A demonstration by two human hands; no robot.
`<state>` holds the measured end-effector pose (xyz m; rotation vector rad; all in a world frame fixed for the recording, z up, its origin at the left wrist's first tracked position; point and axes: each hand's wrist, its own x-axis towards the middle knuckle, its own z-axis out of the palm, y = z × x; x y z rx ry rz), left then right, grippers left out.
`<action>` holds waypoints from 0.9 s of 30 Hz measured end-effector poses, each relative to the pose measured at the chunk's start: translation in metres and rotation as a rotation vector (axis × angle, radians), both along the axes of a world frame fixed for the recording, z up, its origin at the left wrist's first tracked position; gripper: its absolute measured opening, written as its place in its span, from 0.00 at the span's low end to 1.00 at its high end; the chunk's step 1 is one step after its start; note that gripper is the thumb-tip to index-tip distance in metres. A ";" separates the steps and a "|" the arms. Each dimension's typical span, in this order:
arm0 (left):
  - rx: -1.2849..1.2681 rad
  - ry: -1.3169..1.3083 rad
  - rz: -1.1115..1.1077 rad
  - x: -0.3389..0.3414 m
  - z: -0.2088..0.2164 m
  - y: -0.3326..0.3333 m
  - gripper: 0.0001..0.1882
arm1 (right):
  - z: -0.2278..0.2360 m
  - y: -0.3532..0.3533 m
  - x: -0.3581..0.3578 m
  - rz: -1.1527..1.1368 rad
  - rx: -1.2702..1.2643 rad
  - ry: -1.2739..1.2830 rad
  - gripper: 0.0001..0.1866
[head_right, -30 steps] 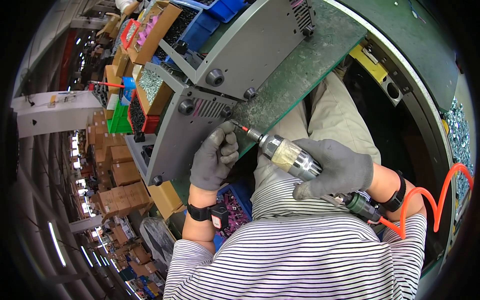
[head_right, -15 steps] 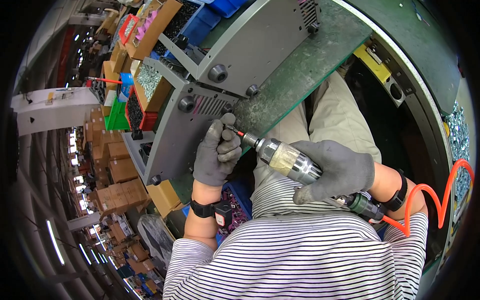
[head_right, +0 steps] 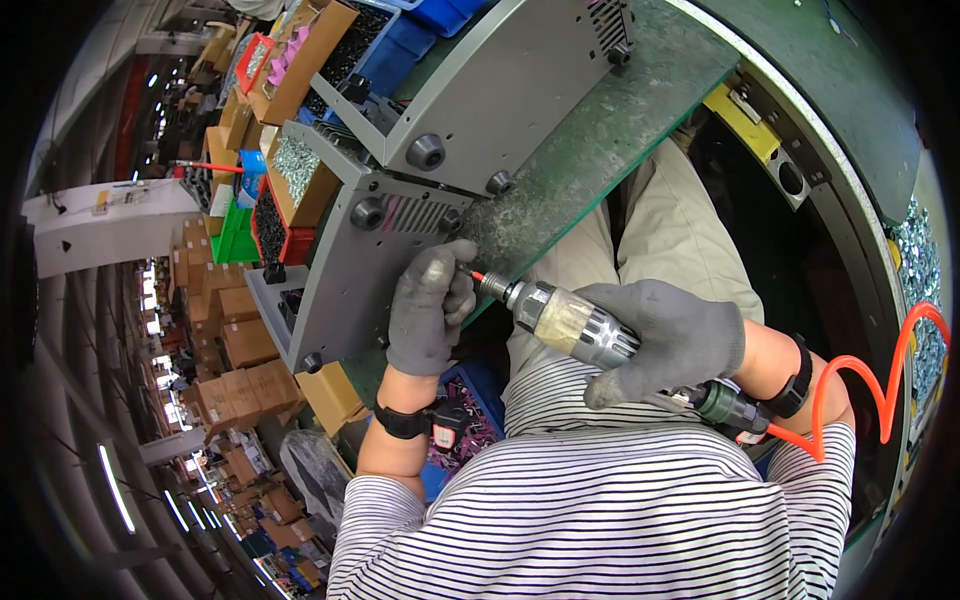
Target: Assembling the outer casing and internal fans of power supply units using a pneumatic screwdriver.
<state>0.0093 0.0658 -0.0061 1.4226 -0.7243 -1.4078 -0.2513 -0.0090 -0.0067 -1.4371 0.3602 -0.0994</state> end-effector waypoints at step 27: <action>0.238 -0.966 -0.755 0.069 0.118 -0.060 0.19 | -0.030 0.001 0.035 -0.270 0.150 -0.058 0.26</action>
